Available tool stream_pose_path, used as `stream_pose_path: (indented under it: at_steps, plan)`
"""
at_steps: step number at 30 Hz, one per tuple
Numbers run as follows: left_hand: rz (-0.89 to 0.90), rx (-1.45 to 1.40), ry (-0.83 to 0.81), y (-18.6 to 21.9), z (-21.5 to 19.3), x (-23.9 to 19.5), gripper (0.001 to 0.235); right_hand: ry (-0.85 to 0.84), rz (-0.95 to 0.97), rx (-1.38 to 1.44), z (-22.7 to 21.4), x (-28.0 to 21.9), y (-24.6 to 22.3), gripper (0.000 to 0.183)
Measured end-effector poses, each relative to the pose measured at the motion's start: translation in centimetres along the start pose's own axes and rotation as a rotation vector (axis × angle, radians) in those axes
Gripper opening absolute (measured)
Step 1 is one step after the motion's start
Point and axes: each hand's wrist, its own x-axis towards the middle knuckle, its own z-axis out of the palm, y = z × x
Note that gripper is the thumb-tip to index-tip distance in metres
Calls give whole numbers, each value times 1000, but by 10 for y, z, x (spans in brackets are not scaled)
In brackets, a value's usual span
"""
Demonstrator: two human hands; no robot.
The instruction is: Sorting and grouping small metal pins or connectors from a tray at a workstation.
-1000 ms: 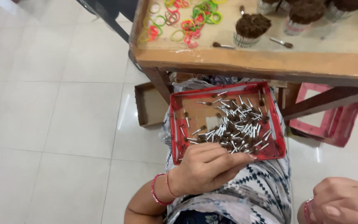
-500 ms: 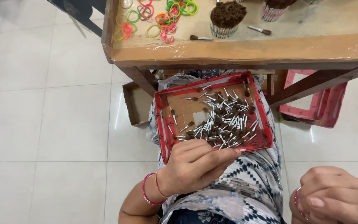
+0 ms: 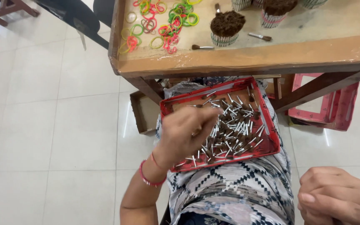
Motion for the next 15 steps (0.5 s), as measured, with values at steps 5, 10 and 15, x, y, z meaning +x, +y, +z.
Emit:
stream_pose_path:
  at_steps: [5,10,15]
  plan:
    - [-84,225,95,-98,18,52,12,81,106,-68,13,9,-10,30]
    - [-40,439,42,-190,59,62,16,321,56,-27,26,5,16,25]
    - [-122,372,17,-137,69,47,12,425,292,-100,41,-12,37,21]
